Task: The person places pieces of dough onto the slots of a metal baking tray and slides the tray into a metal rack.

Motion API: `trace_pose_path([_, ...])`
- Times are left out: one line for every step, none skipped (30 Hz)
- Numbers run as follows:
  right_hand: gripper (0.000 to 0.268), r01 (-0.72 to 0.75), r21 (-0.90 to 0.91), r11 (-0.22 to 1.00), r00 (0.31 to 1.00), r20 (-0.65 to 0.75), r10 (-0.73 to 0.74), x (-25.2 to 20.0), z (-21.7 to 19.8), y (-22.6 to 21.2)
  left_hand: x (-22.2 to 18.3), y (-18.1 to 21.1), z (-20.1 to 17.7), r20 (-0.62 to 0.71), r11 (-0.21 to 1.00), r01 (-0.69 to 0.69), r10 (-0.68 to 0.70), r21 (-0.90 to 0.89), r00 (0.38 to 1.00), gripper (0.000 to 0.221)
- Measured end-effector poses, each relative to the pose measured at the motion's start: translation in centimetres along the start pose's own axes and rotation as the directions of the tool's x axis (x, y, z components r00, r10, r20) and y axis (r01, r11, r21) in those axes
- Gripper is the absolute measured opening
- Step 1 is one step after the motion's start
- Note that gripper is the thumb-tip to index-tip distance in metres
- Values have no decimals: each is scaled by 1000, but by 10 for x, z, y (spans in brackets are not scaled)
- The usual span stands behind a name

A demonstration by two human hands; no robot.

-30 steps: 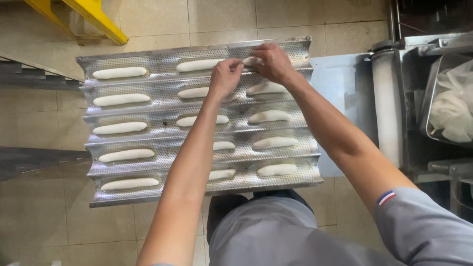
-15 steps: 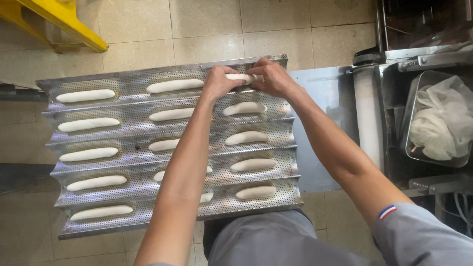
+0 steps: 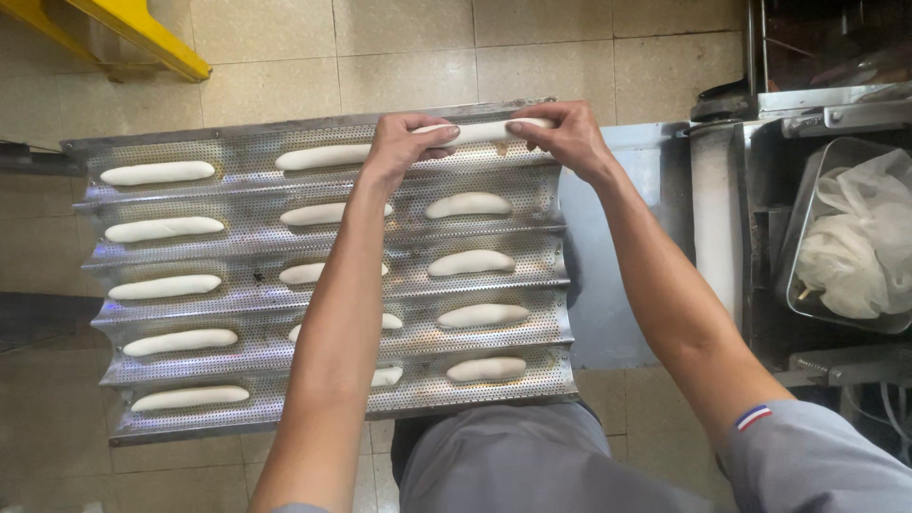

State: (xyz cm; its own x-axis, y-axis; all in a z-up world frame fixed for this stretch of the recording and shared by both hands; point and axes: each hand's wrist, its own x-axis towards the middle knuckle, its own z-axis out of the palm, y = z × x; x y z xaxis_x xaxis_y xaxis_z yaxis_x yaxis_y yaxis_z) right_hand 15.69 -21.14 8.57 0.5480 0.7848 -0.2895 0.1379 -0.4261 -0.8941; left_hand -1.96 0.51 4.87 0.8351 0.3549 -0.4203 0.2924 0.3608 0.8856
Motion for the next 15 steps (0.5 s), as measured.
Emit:
trace_pose_path([35, -47, -17, 999, 999, -13, 46, -1, -6, 7, 2, -3, -1, 0, 1000, 4, -4, -1, 1000, 32])
trace_pose_path([35, -51, -16, 999, 999, -12, 51, -1, -7, 13, 4, -5, -2, -1, 998, 69, -69, 11, 998, 29])
trace_pose_path([35, 15, -33, 999, 1000, 21, -15, 1, -5, 18, 5, -6, -4, -5, 991, 132, -132, 23, 991, 26])
trace_pose_path([34, 82, -48, 996, 995, 56, -79, 2, -5, 21, 5, -7, -6, -7, 991, 134, -134, 22, 991, 26])
trace_pose_path([34, 81, -45, 996, 995, 58, -78, 1, -6, 24, 4, -8, -9, 11, 988, 151, -151, -13, 988, 25])
trace_pose_path([33, 79, -145, 986, 997, 8, -79, -1, -9, 25, 3, -8, -11, 28, 985, 168, -167, -49, 986, 24])
trace_pose_path([31, 71, -244, 967, 996, -41, -83, -3, -12, 26, 2, -8, -13, 27, 984, 171, -170, -49, 985, 24])
trace_pose_path([31, 69, -242, 968, 996, -40, -81, -5, -12, 27, 0, -7, -14, -35, 984, 177, -176, 5, 984, 24])
trace_pose_path([29, 16, -286, 958, 995, -92, -44, -8, -14, 28, -1, -5, -15, -96, 981, 184, -178, 57, 979, 23])
trace_pose_path([26, -39, -327, 944, 989, -145, -9, -9, -14, 30, -2, -3, -13, -95, 981, 185, -179, 57, 979, 23])
trace_pose_path([26, -41, -326, 945, 989, -145, -7, -9, -14, 33, -4, -2, -11, -178, 961, 199, -165, 191, 970, 23])
trace_pose_path([24, 72, -426, 902, 980, -140, -145, -7, -14, 36, -7, -1, -9, -258, 921, 221, -140, 320, 956, 22])
trace_pose_path([21, 179, -521, 834, 953, -119, -279, -7, -14, 40, -9, -1, -5, -257, 921, 222, -141, 319, 956, 22])
trace_pose_path([21, 177, -522, 834, 953, -119, -277, -9, -14, 43, -11, -3, -1, -349, 832, 230, -46, 506, 936, 25])
trace_pose_path([22, 199, -481, 854, 947, -129, -294, -8, -13, 46, -11, -4, 1, -417, 703, 251, 71, 666, 906, 28])
